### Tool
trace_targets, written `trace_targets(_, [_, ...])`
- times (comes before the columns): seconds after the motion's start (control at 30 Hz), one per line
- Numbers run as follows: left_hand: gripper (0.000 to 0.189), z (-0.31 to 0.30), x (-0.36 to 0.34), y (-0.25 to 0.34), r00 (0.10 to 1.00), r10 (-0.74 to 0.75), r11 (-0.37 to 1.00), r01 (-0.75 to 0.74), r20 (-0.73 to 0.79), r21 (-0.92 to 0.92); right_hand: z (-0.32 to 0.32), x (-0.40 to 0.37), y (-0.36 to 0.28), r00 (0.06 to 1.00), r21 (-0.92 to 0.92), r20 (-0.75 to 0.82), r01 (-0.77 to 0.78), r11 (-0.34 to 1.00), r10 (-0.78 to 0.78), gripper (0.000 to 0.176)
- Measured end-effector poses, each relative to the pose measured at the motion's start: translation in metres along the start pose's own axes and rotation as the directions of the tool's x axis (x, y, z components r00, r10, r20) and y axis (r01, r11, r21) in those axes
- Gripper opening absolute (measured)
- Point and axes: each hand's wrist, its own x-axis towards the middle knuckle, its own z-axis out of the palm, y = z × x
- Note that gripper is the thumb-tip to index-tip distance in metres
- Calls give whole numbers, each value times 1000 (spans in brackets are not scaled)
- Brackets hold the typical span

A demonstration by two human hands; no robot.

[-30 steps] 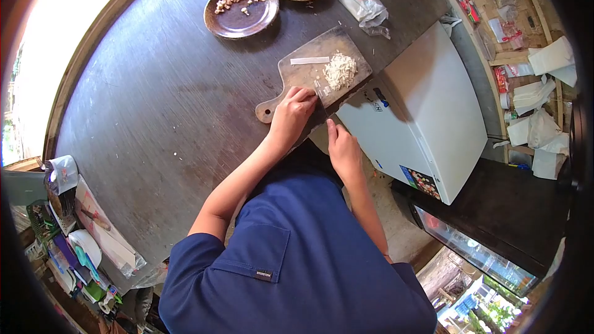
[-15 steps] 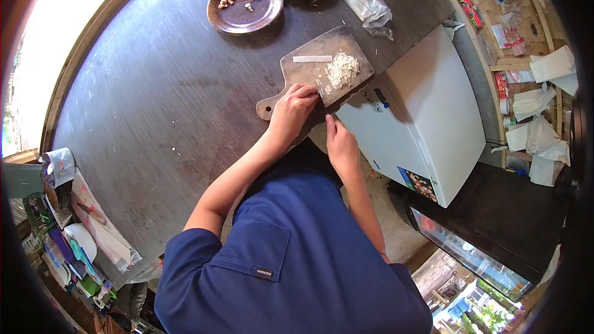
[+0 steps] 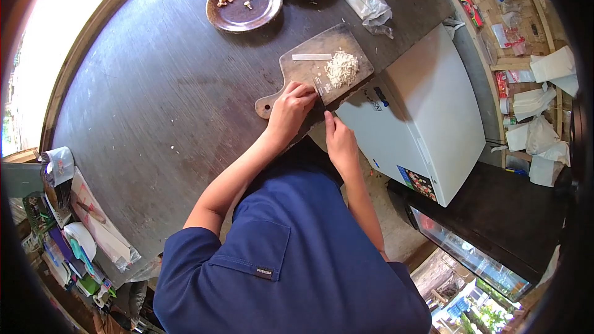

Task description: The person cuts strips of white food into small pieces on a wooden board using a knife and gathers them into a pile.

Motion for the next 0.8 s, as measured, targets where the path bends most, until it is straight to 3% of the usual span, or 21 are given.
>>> trace_targets(0.2, [18, -1, 1, -3, 999, 49, 999, -49, -9, 16, -19, 2, -10, 996, 17, 84, -6, 1000, 5, 65])
trace_targets(0.27, [17, -1, 0, -2, 999, 43, 999, -43, -19, 17, -21, -9, -6, 994, -81, 104, -36, 996, 44, 66])
trace_targets(0.5, [18, 0, 0, 1, 999, 33, 999, -33, -13, 27, -8, 5, -6, 999, 4, 14, 29, 1000, -29, 64])
trace_targets(0.8, [22, 1, -1, 0, 999, 33, 999, -33, -24, 10, -13, -12, 3, 997, -58, 80, -14, 998, 19, 67])
